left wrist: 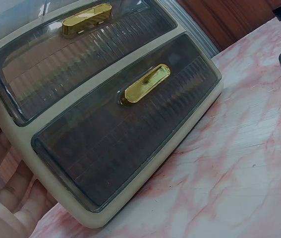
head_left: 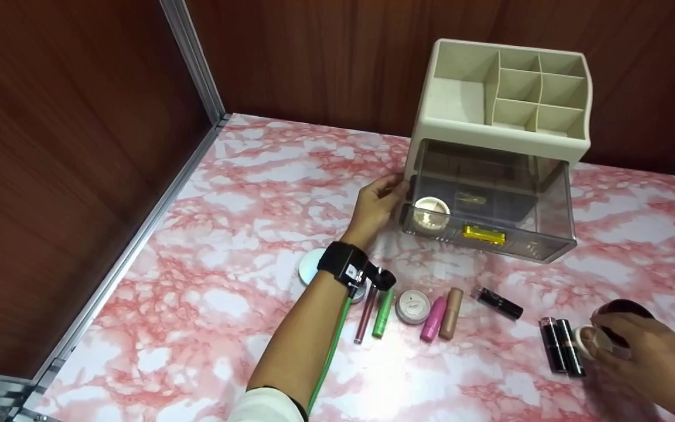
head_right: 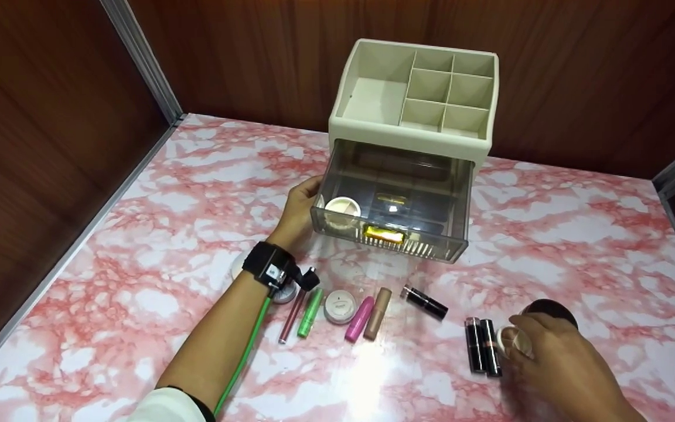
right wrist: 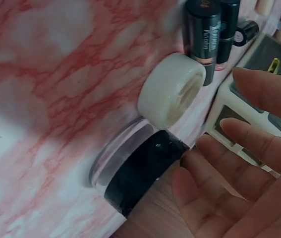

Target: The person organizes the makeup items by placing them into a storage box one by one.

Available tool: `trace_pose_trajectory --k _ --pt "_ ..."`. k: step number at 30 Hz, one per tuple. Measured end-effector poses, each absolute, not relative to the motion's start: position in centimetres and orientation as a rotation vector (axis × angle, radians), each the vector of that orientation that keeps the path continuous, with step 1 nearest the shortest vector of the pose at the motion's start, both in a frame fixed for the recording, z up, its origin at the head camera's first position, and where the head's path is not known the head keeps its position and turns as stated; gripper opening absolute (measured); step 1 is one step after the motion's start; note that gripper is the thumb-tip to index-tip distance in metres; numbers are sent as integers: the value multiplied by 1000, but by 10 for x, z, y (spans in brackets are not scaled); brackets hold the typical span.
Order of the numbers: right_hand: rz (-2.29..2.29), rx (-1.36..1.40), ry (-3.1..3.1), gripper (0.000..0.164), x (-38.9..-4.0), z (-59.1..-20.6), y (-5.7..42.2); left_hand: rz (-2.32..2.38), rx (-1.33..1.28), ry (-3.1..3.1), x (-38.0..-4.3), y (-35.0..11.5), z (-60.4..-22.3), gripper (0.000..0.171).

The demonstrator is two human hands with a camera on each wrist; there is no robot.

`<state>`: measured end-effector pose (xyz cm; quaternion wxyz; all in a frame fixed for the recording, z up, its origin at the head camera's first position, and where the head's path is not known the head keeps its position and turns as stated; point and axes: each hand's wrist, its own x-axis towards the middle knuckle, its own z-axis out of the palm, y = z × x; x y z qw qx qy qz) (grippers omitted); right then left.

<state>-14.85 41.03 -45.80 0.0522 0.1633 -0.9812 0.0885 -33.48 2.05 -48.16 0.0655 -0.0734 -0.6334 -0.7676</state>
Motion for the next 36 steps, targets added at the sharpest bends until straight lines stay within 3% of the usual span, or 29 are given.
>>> trace_pose_trajectory --k 15,22,36 --pt "140 680 -2987 64 -150 -467 416 -2341 -201 -1918 -326 18 -470 30" --pt "146 896 -2744 50 -158 -471 418 -2323 -213 -1916 -326 18 -470 28" --pt "26 811 -2853 38 -163 -471 411 -2350 -172 -1918 -347 23 -496 32"
